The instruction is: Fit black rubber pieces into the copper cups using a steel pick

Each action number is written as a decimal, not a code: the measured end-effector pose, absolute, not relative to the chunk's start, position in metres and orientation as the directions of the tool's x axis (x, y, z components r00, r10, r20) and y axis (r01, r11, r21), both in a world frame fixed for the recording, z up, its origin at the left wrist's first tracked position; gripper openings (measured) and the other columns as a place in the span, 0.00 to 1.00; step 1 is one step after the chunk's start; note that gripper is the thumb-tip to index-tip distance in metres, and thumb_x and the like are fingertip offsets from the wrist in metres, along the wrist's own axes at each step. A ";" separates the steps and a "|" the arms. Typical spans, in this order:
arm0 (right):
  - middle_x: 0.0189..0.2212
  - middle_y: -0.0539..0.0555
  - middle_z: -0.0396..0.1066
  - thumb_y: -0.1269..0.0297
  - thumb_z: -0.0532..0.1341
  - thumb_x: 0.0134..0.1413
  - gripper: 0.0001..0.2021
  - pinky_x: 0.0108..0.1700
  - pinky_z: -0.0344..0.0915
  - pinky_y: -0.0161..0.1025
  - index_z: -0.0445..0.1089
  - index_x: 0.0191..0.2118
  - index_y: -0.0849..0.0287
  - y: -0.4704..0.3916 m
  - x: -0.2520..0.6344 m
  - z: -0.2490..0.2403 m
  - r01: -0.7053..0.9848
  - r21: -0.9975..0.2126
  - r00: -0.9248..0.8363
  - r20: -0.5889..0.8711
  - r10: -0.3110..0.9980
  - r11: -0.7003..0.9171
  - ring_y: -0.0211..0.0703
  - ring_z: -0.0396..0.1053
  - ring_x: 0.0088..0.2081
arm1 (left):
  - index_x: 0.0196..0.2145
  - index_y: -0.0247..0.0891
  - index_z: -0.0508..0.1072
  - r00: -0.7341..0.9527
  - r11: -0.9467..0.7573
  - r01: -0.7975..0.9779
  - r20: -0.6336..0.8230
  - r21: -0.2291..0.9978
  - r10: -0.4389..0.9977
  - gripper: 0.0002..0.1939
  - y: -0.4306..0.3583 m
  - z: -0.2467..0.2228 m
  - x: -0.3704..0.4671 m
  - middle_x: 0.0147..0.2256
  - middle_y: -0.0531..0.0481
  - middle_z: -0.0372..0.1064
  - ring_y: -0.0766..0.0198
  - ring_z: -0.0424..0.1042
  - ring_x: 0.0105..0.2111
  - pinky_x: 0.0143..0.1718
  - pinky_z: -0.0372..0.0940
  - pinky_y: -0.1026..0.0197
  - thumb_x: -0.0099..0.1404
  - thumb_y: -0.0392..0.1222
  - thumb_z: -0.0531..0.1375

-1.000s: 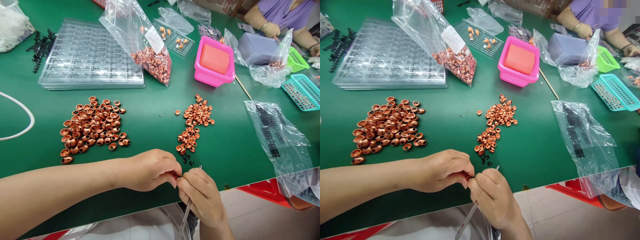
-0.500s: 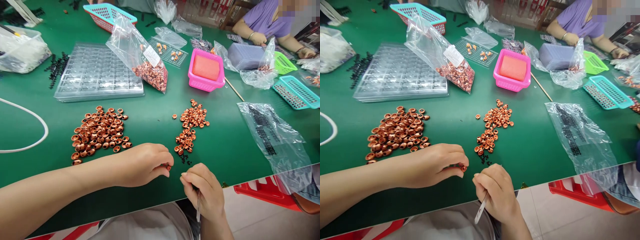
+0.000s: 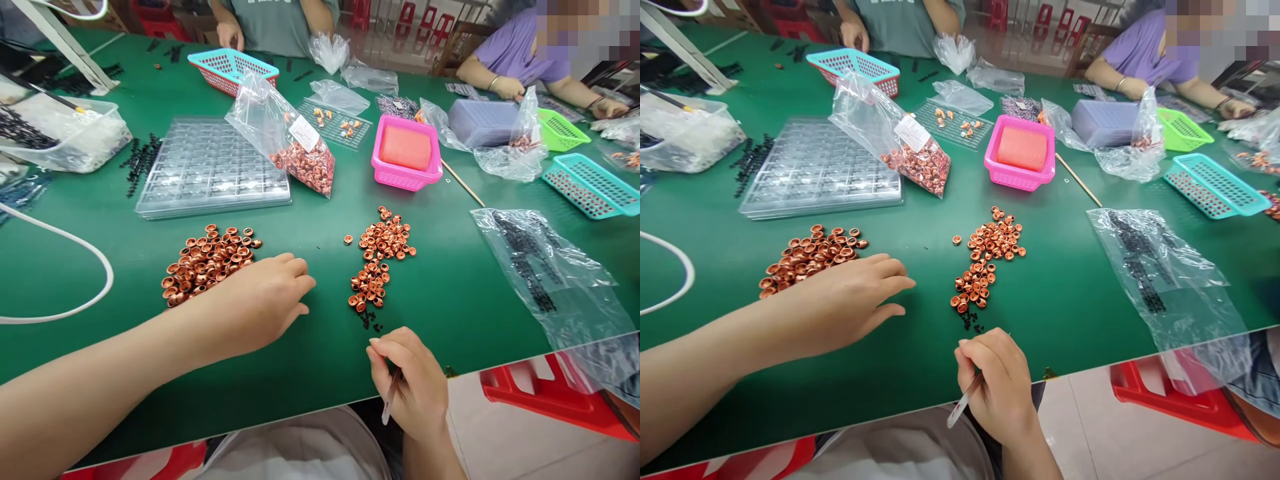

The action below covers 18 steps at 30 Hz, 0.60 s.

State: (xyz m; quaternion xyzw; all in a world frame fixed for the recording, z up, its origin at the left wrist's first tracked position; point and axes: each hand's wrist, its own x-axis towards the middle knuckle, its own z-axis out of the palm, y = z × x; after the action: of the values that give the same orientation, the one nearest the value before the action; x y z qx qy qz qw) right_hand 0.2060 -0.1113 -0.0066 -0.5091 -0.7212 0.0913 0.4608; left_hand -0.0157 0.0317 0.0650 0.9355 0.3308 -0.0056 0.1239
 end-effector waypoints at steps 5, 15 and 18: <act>0.30 0.52 0.72 0.81 0.62 0.55 0.15 0.33 0.67 0.38 0.67 0.46 0.58 -0.111 0.206 -0.006 0.664 -0.599 -0.038 0.571 0.820 0.447 0.38 0.68 0.31 | 0.51 0.36 0.72 0.813 -0.722 0.559 -0.097 0.407 0.575 0.15 0.030 0.051 0.024 0.45 0.44 0.70 0.53 0.70 0.46 0.46 0.67 0.53 0.67 0.40 0.61; 0.30 0.51 0.73 0.80 0.62 0.55 0.15 0.31 0.68 0.38 0.68 0.46 0.56 -0.111 0.204 -0.006 0.655 -0.634 0.022 0.560 0.829 0.411 0.37 0.69 0.30 | 0.41 0.37 0.75 0.805 -0.645 0.510 -0.051 0.569 0.592 0.06 0.032 0.028 0.041 0.39 0.47 0.71 0.57 0.71 0.42 0.43 0.66 0.58 0.65 0.38 0.63; 0.30 0.51 0.72 0.80 0.62 0.55 0.16 0.32 0.68 0.38 0.69 0.47 0.55 -0.113 0.204 -0.007 0.642 -0.656 0.036 0.542 0.839 0.396 0.38 0.69 0.30 | 0.40 0.37 0.76 0.809 -0.648 0.488 -0.023 0.584 0.588 0.06 0.032 0.024 0.041 0.38 0.47 0.71 0.57 0.71 0.42 0.42 0.66 0.58 0.65 0.38 0.62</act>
State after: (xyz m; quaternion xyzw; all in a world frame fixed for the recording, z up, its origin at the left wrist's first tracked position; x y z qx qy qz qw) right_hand 0.2041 -0.1134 -0.0074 -0.5395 -0.6865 0.1036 0.4763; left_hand 0.0414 0.0319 0.0243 0.9039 0.2976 0.0843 0.2955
